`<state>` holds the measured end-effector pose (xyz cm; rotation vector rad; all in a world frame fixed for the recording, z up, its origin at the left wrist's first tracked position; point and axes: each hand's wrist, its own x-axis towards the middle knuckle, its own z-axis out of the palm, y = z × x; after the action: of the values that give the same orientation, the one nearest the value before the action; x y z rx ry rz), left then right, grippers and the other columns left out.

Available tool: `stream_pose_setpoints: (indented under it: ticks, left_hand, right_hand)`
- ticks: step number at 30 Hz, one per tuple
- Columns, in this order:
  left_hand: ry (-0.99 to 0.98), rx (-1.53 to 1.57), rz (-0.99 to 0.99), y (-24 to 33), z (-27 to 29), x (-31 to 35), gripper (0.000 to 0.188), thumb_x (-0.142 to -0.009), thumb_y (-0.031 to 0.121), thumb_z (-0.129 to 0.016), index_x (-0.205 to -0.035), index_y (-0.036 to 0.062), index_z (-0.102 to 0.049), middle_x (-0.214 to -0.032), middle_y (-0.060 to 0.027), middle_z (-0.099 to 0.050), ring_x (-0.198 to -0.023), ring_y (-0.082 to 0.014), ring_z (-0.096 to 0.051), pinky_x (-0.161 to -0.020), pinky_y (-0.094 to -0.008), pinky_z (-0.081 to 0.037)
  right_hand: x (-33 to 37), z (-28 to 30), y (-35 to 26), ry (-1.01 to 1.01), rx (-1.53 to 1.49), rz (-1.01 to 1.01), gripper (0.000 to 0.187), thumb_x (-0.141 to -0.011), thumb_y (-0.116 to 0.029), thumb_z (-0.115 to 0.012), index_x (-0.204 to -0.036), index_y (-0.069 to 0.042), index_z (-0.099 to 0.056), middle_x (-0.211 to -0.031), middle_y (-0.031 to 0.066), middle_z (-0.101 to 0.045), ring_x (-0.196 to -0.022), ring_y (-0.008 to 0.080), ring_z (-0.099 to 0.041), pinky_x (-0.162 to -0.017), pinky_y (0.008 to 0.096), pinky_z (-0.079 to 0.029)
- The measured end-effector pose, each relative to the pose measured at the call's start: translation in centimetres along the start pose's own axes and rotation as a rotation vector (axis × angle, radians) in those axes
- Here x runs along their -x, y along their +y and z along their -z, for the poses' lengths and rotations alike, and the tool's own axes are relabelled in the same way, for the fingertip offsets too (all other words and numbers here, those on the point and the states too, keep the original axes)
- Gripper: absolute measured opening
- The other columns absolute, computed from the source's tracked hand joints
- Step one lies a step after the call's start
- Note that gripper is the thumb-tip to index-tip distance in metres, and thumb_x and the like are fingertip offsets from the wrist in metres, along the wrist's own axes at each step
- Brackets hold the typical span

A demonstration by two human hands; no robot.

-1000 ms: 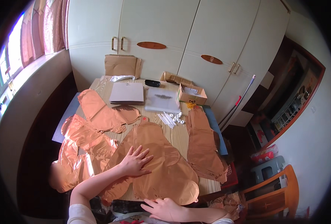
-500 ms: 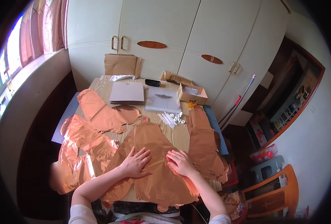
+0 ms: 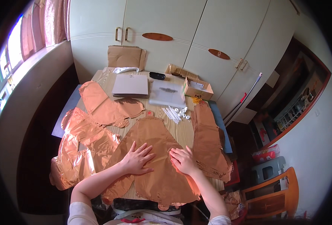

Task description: Organizing and packaging rose-gold foil-like decorative objects into plastic sleeves with cardboard backings.

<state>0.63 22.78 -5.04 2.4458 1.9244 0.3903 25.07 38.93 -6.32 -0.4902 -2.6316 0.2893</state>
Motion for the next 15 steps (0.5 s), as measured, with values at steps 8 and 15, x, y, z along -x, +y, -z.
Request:
stream_pose_setpoints:
  ticks: [8, 15]
  left_hand:
    - [-0.018, -0.013, -0.05, 0.36, 0.29, -0.04, 0.074, -0.084, 0.069, -0.05, -0.14, 0.0199, -0.05, -0.149, -0.0183, -0.039, -0.141, -0.0383, -0.03, -0.11, -0.0686, -0.017]
    - [-0.075, -0.04, -0.065, 0.81, 0.31, 0.11, 0.082, -0.084, 0.075, -0.044, -0.146, 0.0209, -0.042, -0.153, -0.0192, -0.033, -0.144, -0.0387, -0.024, -0.11, -0.0682, -0.016]
  right_hand:
    - [-0.28, 0.63, -0.53, 0.012, 0.045, 0.039, 0.032, -0.089, -0.028, -0.062, -0.118, -0.016, -0.068, -0.123, 0.0007, -0.063, -0.108, 0.022, -0.058, -0.104, 0.0587, -0.034]
    - [-0.27, 0.42, -0.56, 0.002, 0.046, 0.036, 0.032, -0.088, -0.027, -0.061, -0.118, -0.016, -0.068, -0.124, 0.0004, -0.063, -0.11, 0.0214, -0.057, -0.105, 0.0577, -0.033]
